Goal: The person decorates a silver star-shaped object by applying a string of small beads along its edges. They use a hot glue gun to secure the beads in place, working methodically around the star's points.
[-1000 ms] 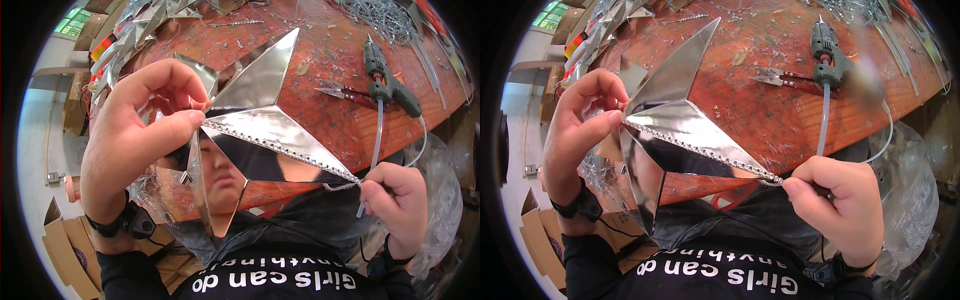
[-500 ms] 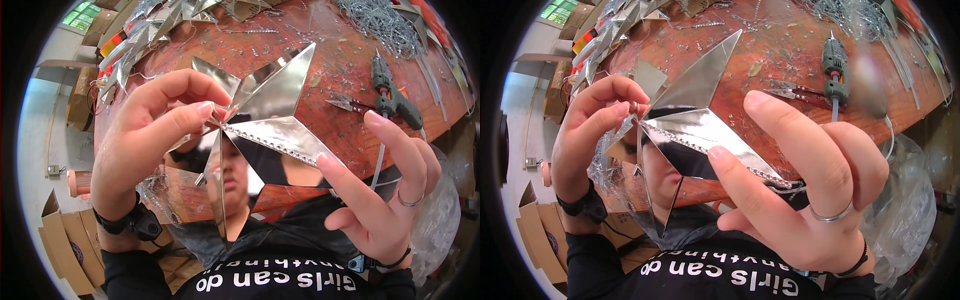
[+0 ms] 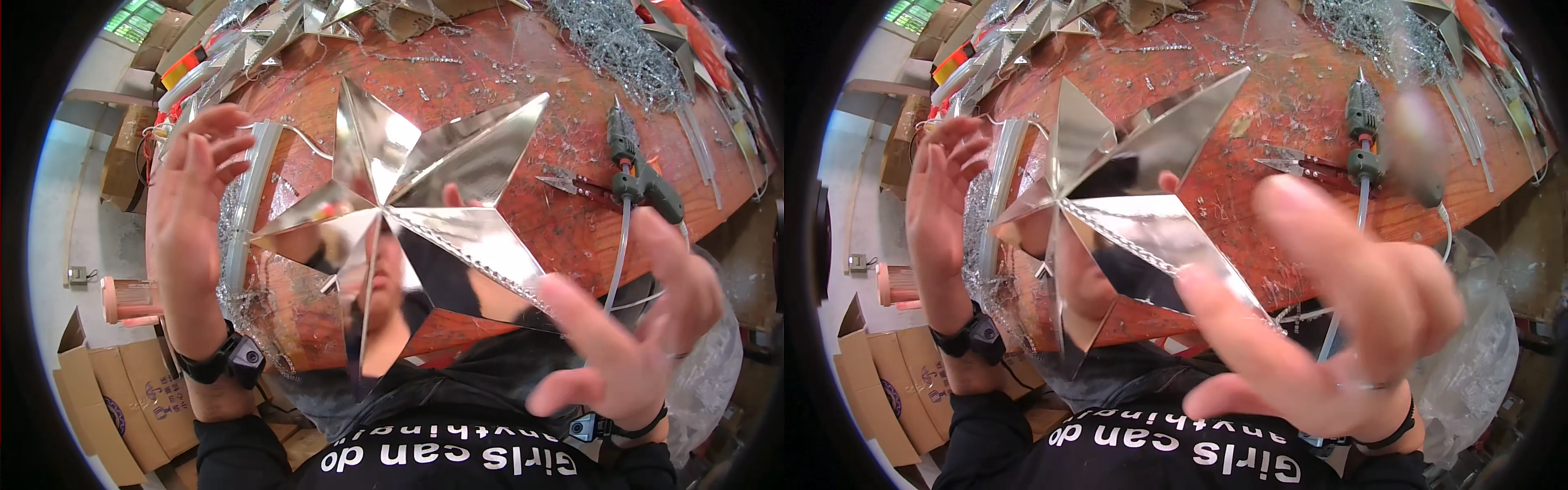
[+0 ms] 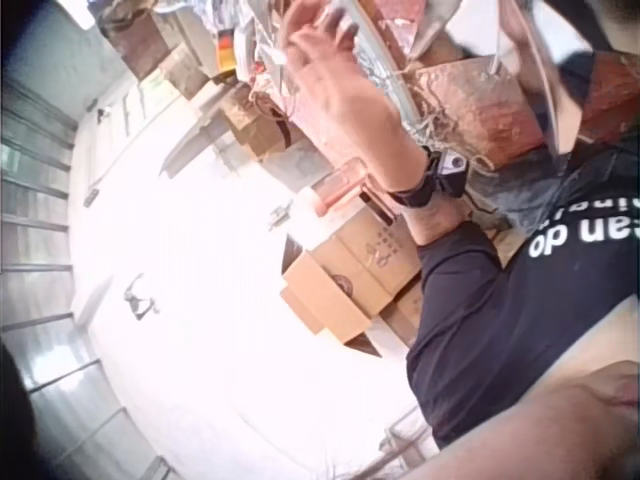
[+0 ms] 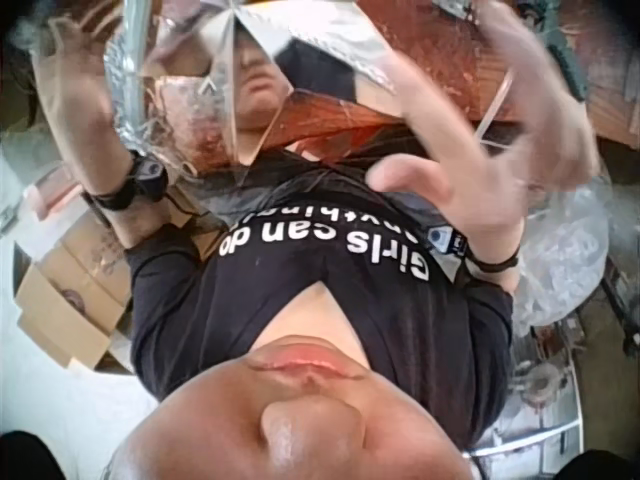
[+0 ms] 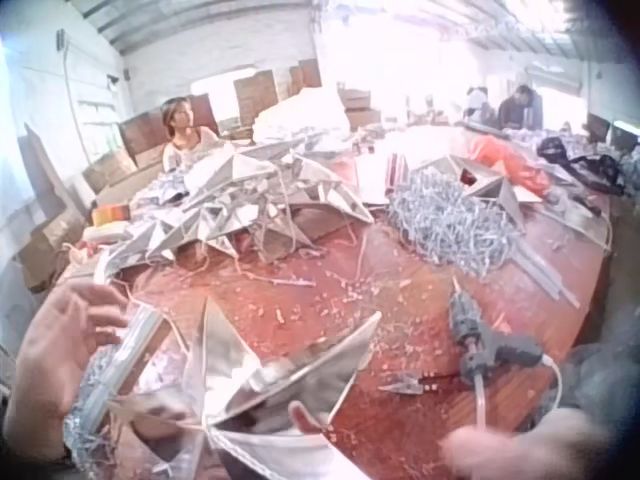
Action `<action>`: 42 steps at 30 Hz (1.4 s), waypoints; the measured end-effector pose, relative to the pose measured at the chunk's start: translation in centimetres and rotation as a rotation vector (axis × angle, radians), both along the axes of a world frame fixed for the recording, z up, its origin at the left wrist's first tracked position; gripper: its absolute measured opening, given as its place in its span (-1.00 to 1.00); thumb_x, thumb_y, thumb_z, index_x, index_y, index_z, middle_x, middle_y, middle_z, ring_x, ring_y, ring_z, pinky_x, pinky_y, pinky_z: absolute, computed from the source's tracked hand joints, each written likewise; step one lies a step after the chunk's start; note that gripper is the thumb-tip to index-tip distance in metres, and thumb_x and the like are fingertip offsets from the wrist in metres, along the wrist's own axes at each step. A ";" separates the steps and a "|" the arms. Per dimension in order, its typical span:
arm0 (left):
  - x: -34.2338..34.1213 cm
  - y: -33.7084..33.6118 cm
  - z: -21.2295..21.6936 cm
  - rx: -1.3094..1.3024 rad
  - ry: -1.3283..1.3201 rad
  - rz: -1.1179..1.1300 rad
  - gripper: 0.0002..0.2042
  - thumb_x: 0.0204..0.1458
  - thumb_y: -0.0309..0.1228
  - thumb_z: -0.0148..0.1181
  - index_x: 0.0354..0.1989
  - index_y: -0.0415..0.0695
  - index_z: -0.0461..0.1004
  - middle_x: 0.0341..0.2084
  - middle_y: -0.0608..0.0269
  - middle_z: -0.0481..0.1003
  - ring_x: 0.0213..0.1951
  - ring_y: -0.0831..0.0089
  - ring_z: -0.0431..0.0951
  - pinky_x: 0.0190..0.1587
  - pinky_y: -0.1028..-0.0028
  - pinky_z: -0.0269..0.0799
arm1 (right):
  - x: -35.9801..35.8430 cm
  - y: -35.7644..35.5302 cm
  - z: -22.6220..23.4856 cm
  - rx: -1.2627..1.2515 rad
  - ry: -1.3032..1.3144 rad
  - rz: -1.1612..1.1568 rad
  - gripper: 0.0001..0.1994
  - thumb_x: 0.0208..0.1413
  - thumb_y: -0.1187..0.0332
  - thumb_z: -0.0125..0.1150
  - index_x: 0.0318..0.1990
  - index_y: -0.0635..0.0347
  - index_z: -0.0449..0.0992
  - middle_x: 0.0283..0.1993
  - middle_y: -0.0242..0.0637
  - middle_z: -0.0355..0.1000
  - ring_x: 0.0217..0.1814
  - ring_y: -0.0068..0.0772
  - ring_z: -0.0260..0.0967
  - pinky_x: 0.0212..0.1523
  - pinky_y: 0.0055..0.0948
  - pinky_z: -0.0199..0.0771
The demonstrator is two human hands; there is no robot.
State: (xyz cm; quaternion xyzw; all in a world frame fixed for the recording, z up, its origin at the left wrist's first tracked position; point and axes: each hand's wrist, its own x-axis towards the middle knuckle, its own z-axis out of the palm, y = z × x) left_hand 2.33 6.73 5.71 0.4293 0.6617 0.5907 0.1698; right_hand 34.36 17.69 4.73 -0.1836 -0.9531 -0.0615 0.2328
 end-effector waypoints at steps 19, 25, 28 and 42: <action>2.2 -3.0 -2.7 -0.076 -0.181 -0.409 -0.84 0.19 -0.58 -0.07 -0.11 -0.31 0.40 -0.28 0.20 0.50 -0.26 0.54 0.47 -0.17 0.57 0.40 | 3.3 12.7 -2.0 -0.649 -0.230 -0.265 -0.43 -0.28 0.52 0.29 0.02 0.27 0.30 0.05 -0.10 0.21 0.17 -0.07 0.20 0.19 -0.33 0.20; 2.7 -2.9 -2.7 -0.075 -0.205 -0.366 -0.83 0.21 -0.60 -0.13 -0.08 -0.28 0.36 -0.22 0.21 0.41 -0.09 0.48 0.46 -0.12 0.51 0.47 | 4.3 13.9 -0.2 -0.321 -0.175 -0.279 -0.54 -0.17 0.53 0.21 0.00 0.27 0.39 -0.04 -0.12 0.38 0.08 -0.23 0.32 0.11 -0.38 0.28; 3.7 -2.8 -2.7 0.007 -0.373 -0.362 -0.83 0.23 -0.57 -0.14 -0.07 -0.27 0.34 -0.22 0.24 0.40 -0.12 0.50 0.44 -0.10 0.50 0.43 | 8.1 15.8 -0.3 -0.391 0.268 -0.395 -0.60 -0.03 0.52 0.10 0.04 0.30 0.40 -0.03 -0.16 0.42 -0.01 -0.38 0.36 0.04 -0.40 0.32; 3.2 -3.3 -2.8 0.000 -0.249 -0.234 -0.77 0.18 -0.54 -0.10 0.00 -0.26 0.30 -0.42 0.32 0.33 -0.32 0.66 0.31 -0.16 0.66 0.22 | -1.2 3.4 2.9 -0.869 0.266 0.362 0.05 -0.56 -0.57 0.13 -0.29 0.50 0.43 -0.31 -0.04 0.48 -0.24 -0.16 0.48 -0.13 -0.26 0.47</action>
